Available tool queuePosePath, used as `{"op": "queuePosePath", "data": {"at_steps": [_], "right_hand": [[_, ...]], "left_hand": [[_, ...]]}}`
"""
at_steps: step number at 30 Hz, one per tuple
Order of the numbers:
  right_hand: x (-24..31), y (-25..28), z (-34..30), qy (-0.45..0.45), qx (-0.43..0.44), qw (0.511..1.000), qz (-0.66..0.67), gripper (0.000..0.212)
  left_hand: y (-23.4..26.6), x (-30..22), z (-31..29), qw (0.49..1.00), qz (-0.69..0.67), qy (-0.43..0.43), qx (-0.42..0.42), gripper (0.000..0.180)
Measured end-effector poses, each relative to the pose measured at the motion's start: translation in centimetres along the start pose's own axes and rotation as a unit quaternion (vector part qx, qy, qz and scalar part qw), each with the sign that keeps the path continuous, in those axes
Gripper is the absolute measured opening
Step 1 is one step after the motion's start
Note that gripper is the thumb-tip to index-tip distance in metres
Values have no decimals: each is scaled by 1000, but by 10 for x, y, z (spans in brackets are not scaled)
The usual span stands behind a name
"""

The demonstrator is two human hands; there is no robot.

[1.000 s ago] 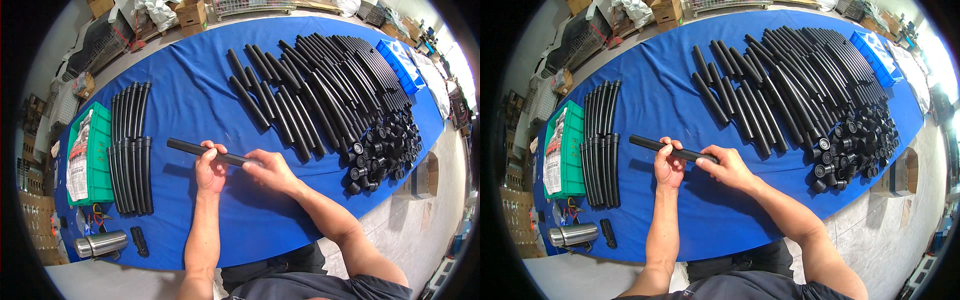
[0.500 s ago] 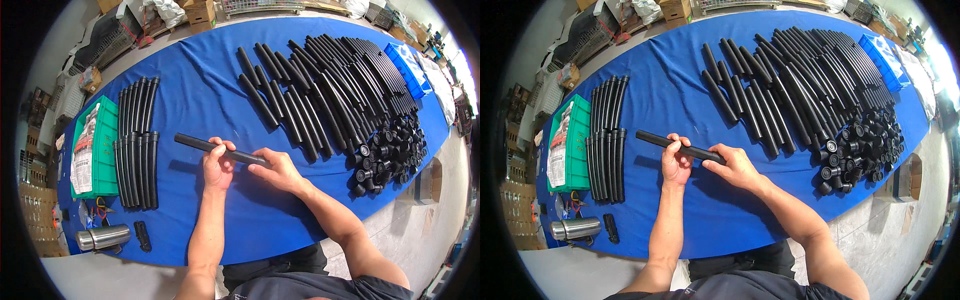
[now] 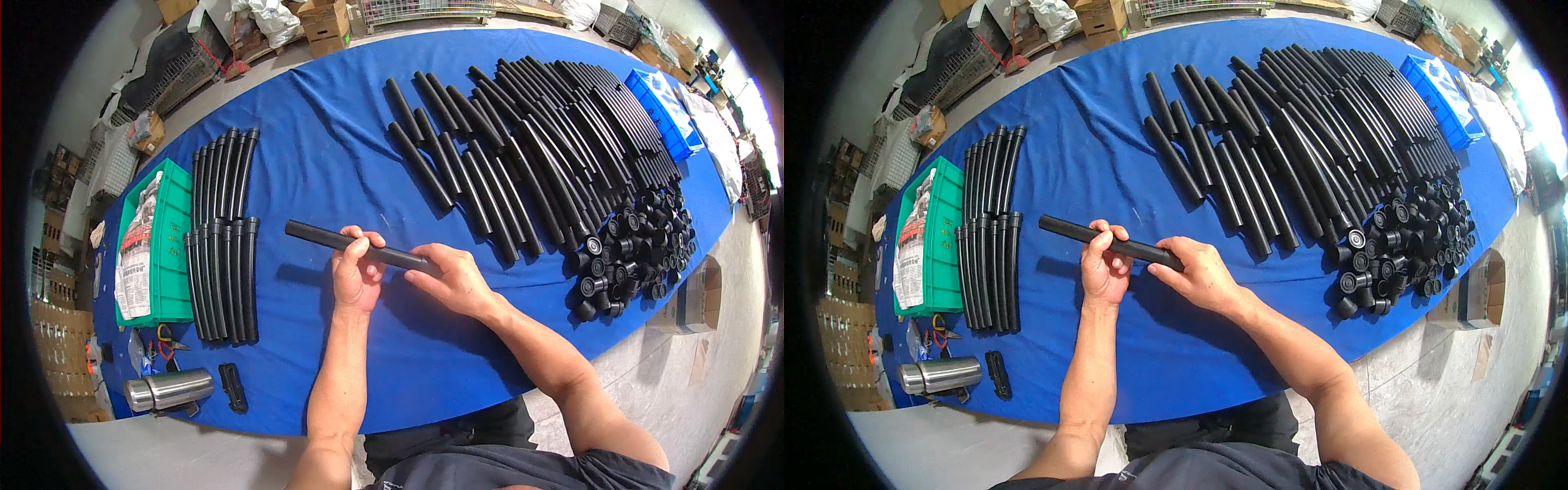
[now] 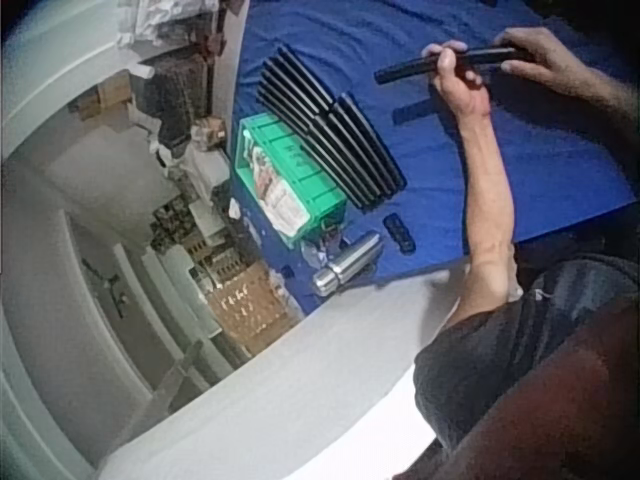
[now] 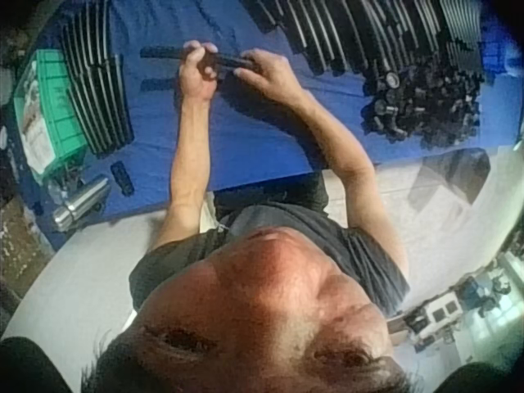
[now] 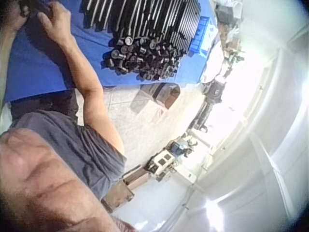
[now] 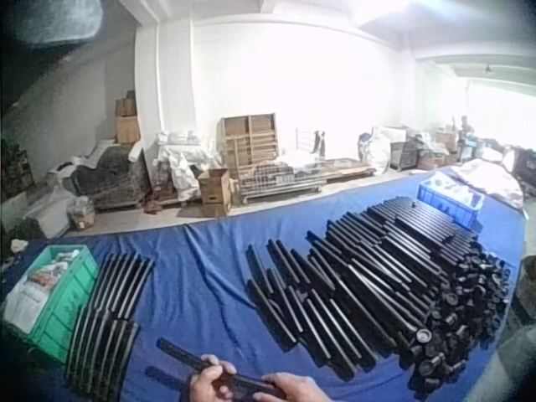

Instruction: The person picks up a black tube and a plastic cap, fits the cap onto the end of the tube, and places the assembled piece into a green crate, repeating this process several times.

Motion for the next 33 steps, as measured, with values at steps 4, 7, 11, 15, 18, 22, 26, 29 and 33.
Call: {"op": "queuePosePath", "data": {"at_steps": [4,7,11,15,18,22,26,29,33], "right_hand": [[0,1,1,37,-17,999,-25,29],[2,3,0,44,-17,998,-36,29],[1,2,1,46,-20,998,-42,29],[0,1,1,53,-28,996,-59,30],[-1,0,1,65,-35,995,-63,30],[-2,-1,-1,84,-56,993,-54,31],[0,3,-1,50,-31,996,-69,33],[4,5,-2,81,-42,988,-123,35],[9,5,1,-83,33,992,93,38]], "left_hand": [[0,0,0,1000,-6,-1,-1,12],[-1,1,0,1000,-13,1,0,11],[-1,1,0,1000,-15,4,-6,11],[0,2,0,1000,-15,1,-3,11],[0,2,0,1000,-19,4,-12,11],[-1,3,-1,1000,-19,-5,-12,12],[-1,5,-1,1000,-27,3,-12,13],[-1,3,-1,1000,-27,5,-9,13],[2,-1,-2,1000,-26,-4,15,14]]}}
Point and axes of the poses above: each hand's wrist, its own z-axis towards the middle knuckle, its own y-axis out of the back of the hand, x = y × z, the point moved 2 cm from there along z, towards the middle knuckle, and after that the axes turned 9 degrees about x, right-handed, at the moved point
